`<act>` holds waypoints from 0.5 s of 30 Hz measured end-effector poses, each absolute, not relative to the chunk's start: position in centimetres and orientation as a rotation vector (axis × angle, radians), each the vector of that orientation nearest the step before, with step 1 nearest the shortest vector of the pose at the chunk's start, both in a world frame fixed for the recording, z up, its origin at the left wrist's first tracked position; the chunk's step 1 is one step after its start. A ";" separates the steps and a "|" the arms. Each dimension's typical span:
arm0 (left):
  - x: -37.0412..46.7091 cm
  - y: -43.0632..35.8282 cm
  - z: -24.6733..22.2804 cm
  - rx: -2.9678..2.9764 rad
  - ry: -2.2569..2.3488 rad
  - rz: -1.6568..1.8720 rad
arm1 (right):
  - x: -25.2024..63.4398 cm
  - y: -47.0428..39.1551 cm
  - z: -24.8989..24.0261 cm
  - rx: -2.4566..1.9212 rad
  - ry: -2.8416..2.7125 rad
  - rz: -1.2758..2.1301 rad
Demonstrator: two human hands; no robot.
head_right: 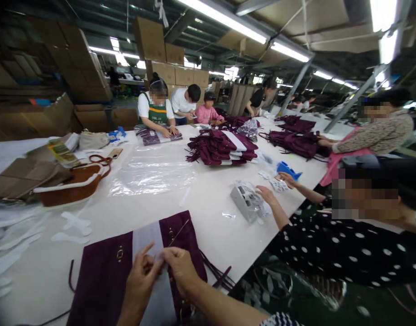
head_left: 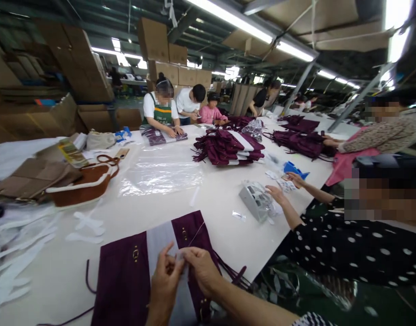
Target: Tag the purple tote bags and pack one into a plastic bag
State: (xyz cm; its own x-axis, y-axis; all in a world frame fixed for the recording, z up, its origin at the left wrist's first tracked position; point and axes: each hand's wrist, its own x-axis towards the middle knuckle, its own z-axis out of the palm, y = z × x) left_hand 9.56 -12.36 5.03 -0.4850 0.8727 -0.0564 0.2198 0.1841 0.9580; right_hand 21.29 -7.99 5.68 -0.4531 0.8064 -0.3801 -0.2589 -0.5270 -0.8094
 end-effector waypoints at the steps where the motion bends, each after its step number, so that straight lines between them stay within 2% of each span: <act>1: 11.8 -11.0 5.0 1.045 1.791 1.291 | 22.4 -7.4 5.7 -1.041 -0.868 1.955; 4: 16.4 -8.1 4.2 1.101 1.695 1.212 | 26.6 -4.5 5.0 -1.139 -0.900 1.775; 7: 18.8 -6.5 3.3 1.144 1.581 1.101 | 32.0 -0.1 3.4 -1.408 -1.271 1.542; 10: 19.8 -6.1 1.8 1.202 1.545 0.975 | 37.9 5.2 1.7 -1.649 -1.599 1.302; 15: 18.9 -7.2 -2.2 1.233 1.681 0.913 | 45.0 12.2 -1.0 -1.800 -1.801 1.120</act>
State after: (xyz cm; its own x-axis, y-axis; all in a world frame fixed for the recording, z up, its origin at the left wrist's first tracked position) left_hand 18.90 -7.20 -2.22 -0.1644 0.9649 -0.2047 0.3538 0.2514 0.9009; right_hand 44.97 12.18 -0.96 -0.1255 0.9529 -0.2762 0.6693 -0.1242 -0.7325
